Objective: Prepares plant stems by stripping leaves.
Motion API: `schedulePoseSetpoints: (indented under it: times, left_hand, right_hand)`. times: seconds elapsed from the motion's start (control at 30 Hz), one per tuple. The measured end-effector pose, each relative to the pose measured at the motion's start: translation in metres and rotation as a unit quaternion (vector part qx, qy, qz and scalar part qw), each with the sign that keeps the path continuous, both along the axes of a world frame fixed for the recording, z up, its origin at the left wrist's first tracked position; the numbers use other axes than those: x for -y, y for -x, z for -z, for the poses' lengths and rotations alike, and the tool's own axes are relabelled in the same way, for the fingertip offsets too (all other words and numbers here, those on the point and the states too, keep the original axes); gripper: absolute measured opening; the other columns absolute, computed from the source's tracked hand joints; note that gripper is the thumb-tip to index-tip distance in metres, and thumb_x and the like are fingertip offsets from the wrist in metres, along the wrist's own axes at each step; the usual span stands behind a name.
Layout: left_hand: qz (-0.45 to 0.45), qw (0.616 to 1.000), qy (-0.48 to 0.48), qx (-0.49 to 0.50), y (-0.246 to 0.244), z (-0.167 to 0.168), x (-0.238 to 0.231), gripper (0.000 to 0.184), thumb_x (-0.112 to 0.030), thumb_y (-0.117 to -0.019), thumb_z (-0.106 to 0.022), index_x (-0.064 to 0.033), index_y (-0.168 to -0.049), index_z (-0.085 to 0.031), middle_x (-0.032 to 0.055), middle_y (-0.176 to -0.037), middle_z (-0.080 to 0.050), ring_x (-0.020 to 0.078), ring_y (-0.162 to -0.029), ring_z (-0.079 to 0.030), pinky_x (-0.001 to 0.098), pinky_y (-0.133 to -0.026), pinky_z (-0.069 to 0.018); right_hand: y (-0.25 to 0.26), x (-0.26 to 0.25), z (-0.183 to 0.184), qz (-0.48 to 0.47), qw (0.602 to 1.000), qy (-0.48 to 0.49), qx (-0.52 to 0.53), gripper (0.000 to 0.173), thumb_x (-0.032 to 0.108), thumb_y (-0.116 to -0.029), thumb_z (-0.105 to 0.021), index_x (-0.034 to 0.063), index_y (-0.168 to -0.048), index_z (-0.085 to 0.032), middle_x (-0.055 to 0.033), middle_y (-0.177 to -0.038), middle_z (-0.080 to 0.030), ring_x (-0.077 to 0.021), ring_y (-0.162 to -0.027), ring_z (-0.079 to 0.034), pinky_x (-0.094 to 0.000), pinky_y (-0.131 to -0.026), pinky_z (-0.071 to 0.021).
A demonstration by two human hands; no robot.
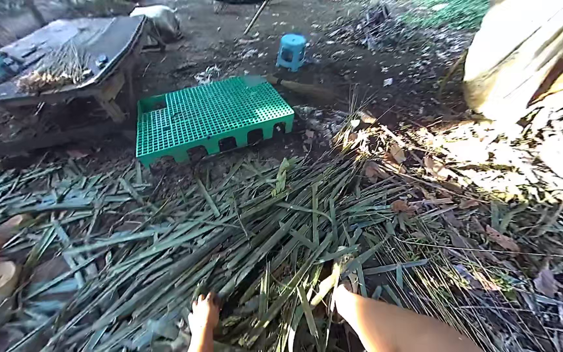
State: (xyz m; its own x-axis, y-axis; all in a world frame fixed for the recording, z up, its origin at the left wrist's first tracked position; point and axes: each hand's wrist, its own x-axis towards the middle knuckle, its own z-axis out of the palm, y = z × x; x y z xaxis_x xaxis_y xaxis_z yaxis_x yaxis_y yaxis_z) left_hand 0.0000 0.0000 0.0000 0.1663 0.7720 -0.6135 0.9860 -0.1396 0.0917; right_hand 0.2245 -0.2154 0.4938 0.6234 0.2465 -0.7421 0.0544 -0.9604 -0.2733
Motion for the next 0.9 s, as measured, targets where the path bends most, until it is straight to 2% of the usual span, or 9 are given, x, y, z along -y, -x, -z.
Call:
schedulePoseSetpoints:
  times: [0.07, 0.17, 0.3, 0.37, 0.5, 0.63, 0.7, 0.83, 0.9]
  left_hand:
    - [0.034, 0.999, 0.024, 0.013, 0.004, 0.006, -0.01, 0.042, -0.024, -0.0977, -0.066, -0.0155, -0.139, -0.063, 0.0178, -0.148, -0.054, 0.0388, -0.135, -0.053, 0.0625, -0.105, -0.0464]
    - [0.11, 0.986, 0.056, 0.109, 0.013, -0.009, -0.036, 0.035, -0.029, -0.1014, -0.063, -0.0062, -0.128, -0.069, 0.0209, -0.134, -0.064, 0.0373, -0.129, -0.058, 0.0585, -0.109, -0.0442]
    - [0.173, 0.973, -0.016, 0.153, 0.008, -0.105, -0.071, 0.039, -0.032, -0.1094, -0.046, -0.0062, -0.131, -0.065, 0.0221, -0.127, -0.067, 0.0406, -0.121, -0.063, 0.0632, -0.102, -0.0469]
    - [0.157, 0.967, -0.049, 0.197, 0.003, -0.169, -0.076, 0.038, -0.025, -0.1101, -0.04, -0.0004, -0.128, -0.064, 0.0256, -0.118, -0.068, 0.0421, -0.114, -0.065, 0.0634, -0.099, -0.048]
    - [0.134, 0.923, -0.095, 0.348, 0.006, -0.273, -0.056, 0.036, -0.018, -0.1098, -0.038, 0.0049, -0.122, -0.063, 0.0205, -0.1, -0.068, 0.0297, -0.088, -0.067, 0.0491, -0.085, -0.0533]
    - [0.037, 0.872, -0.019, 0.488, 0.019, -0.331, 0.0, 0.033, -0.019, -0.112, -0.036, -0.0005, -0.13, -0.057, 0.0046, -0.093, -0.068, 0.0084, -0.072, -0.066, 0.0274, -0.069, -0.0579]
    - [0.007, 0.851, 0.017, 0.524, 0.025, -0.344, 0.035, 0.032, -0.019, -0.1119, -0.036, -0.0012, -0.129, -0.057, 0.0017, -0.085, -0.066, 0.0075, -0.067, -0.065, 0.0258, -0.065, -0.0575]
    - [-0.039, 0.799, 0.053, 0.598, 0.028, -0.344, 0.088, 0.032, -0.018, -0.1093, -0.029, -0.0042, -0.115, -0.058, -0.0061, -0.073, -0.061, 0.0008, -0.057, -0.055, 0.017, -0.053, -0.0475]
    - [-0.033, 0.787, 0.055, 0.613, 0.027, -0.339, 0.1, 0.032, -0.018, -0.1087, -0.028, -0.0058, -0.111, -0.057, -0.0076, -0.071, -0.06, -0.0009, -0.054, -0.053, 0.0153, -0.05, -0.0449]
  right_hand:
    - [-0.022, 0.049, 0.051, 0.07, 0.976, -0.204, -0.013, 0.029, 0.005, -0.1032, -0.042, -0.012, -0.125, -0.047, -0.013, -0.103, -0.055, -0.0007, -0.077, -0.05, -0.0122, -0.074, -0.0405]
    - [-0.049, 0.107, 0.112, 0.116, 0.9, -0.418, -0.029, 0.024, 0.006, -0.1001, -0.047, -0.0079, -0.119, -0.054, -0.0027, -0.091, -0.061, 0.0017, -0.075, -0.056, -0.0139, -0.077, -0.0467]
    - [-0.076, 0.104, 0.153, 0.128, 0.762, -0.634, 0.03, 0.018, -0.001, -0.0992, -0.042, 0.0038, -0.096, -0.059, 0.0067, -0.077, -0.066, -0.0015, -0.073, -0.064, -0.0197, -0.079, -0.0525]
    - [-0.099, 0.093, 0.175, 0.017, 0.701, -0.707, 0.091, 0.014, 0.008, -0.1008, -0.044, 0.014, -0.102, -0.057, 0.0116, -0.08, -0.066, -0.0027, -0.073, -0.065, -0.0228, -0.073, -0.0548]
    - [-0.072, 0.026, 0.171, -0.265, 0.67, -0.692, -0.046, 0.03, 0.045, -0.1082, -0.042, 0.0374, -0.127, -0.064, 0.0193, -0.096, -0.069, 0.0034, -0.085, -0.065, -0.0196, -0.079, -0.0562]
    - [0.006, -0.025, 0.168, -0.273, 0.744, -0.569, -0.218, 0.026, 0.029, -0.1087, -0.04, 0.0149, -0.115, -0.06, 0.0146, -0.069, -0.055, 0.0023, -0.058, -0.053, -0.018, -0.056, -0.0494]
    - [0.034, -0.039, 0.169, -0.253, 0.772, -0.511, -0.282, 0.032, 0.021, -0.1053, -0.035, 0.0086, -0.131, -0.049, 0.0128, -0.068, -0.047, 0.0009, -0.054, -0.048, -0.0179, -0.053, -0.0452]
    - [0.057, -0.046, 0.179, -0.273, 0.68, -0.54, -0.413, 0.061, 0.023, -0.1062, -0.035, 0.0111, -0.16, -0.01, 0.0138, -0.072, -0.048, 0.0001, -0.062, -0.051, -0.0205, -0.063, -0.0483]
    - [0.062, -0.043, 0.18, -0.278, 0.641, -0.549, -0.458, 0.06, 0.03, -0.1069, -0.042, 0.0165, -0.158, -0.014, 0.0156, -0.07, -0.049, 0.0017, -0.061, -0.051, -0.0192, -0.063, -0.0481]
